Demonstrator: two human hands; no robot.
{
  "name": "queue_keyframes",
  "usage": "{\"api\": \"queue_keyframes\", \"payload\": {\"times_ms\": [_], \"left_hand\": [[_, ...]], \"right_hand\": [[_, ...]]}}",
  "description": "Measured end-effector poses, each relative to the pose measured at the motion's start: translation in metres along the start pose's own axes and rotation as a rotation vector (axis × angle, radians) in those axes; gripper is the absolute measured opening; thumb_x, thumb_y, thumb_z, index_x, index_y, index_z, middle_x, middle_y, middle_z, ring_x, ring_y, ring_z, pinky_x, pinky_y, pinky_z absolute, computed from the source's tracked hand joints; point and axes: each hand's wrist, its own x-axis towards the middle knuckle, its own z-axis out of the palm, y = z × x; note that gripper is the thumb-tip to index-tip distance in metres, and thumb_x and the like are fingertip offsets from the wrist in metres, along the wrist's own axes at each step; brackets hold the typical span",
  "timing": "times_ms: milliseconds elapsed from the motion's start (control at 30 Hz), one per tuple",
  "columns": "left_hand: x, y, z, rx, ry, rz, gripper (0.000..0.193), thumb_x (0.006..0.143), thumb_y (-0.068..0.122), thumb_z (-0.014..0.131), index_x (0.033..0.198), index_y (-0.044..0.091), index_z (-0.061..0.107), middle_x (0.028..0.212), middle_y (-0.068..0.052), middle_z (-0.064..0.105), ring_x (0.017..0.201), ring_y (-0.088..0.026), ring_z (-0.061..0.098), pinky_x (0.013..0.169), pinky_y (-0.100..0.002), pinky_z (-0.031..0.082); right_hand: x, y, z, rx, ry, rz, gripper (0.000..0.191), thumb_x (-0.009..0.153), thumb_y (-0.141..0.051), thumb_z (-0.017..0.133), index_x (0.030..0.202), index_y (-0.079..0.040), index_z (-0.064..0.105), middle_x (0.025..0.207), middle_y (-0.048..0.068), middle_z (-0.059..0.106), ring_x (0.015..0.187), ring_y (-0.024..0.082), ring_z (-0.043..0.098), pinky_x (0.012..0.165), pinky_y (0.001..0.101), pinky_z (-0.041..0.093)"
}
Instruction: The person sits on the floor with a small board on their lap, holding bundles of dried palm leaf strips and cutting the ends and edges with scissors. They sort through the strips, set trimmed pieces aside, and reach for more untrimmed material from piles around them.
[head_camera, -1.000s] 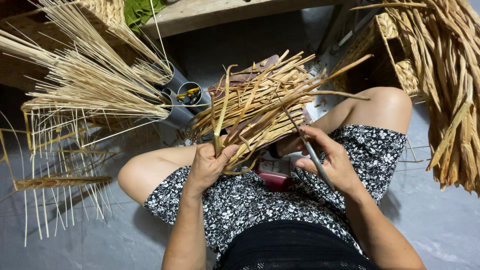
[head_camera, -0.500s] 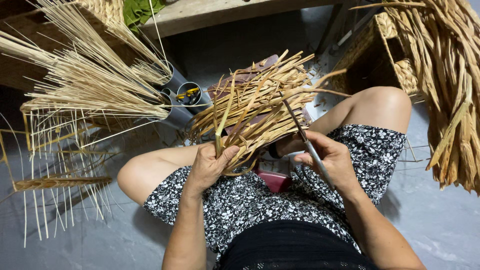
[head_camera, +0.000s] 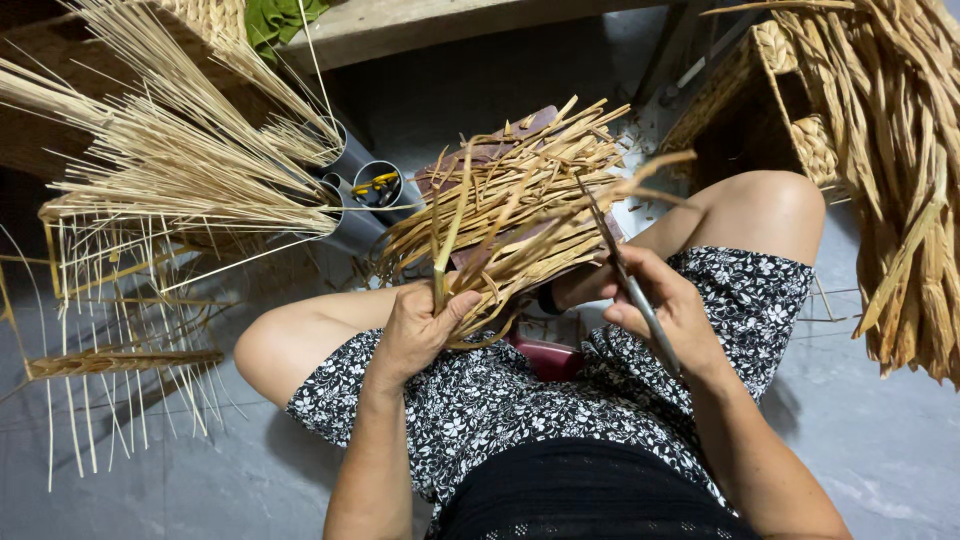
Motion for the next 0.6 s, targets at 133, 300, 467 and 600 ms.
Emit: {"api": "queue_keyframes", "payload": {"times_ms": [133,300,467,600], "left_hand": [[0.004,0.01,0.0,0.032,-0.031,-0.078,0.031,0.098,0.02,0.07,0.123,0.004,0.074,0.071,-0.002,0.061,0.064,-0.011,0.054,0.059,-0.028,0.047],[0.005,0.014,0.0,0.056,0.017,0.07,0.026,0.101,0.02,0.069,0.119,0.001,0.073,0.083,-0.004,0.073,0.073,-0.011,0.067,0.067,-0.029,0.054],[0.006,0.014,0.001,0.108,0.02,-0.012,0.028,0.097,0.019,0.07,0.119,0.001,0.073,0.073,-0.008,0.07,0.065,-0.013,0.063,0.062,-0.03,0.052],[0.007,0.016,0.001,0.111,0.025,0.002,0.028,0.097,0.019,0.071,0.119,0.002,0.073,0.075,-0.008,0.071,0.066,-0.013,0.064,0.063,-0.029,0.053]], "right_hand": [[-0.001,0.005,0.004,0.134,0.116,0.063,0.056,0.082,-0.013,0.085,0.133,0.001,0.067,0.097,-0.001,0.066,0.08,0.005,0.057,0.066,0.0192,0.046],[-0.005,0.007,0.0,0.072,0.139,0.032,0.052,0.082,-0.012,0.085,0.129,0.002,0.068,0.097,-0.001,0.069,0.081,0.004,0.059,0.067,0.0175,0.048],[-0.01,0.005,-0.005,0.09,0.134,-0.01,0.052,0.082,-0.014,0.084,0.128,0.003,0.067,0.105,0.0,0.071,0.087,0.004,0.062,0.072,0.0174,0.05],[-0.012,-0.002,-0.007,0.123,0.15,-0.018,0.052,0.084,-0.015,0.084,0.129,0.002,0.067,0.105,0.002,0.072,0.087,0.006,0.064,0.072,0.02,0.051]]}}
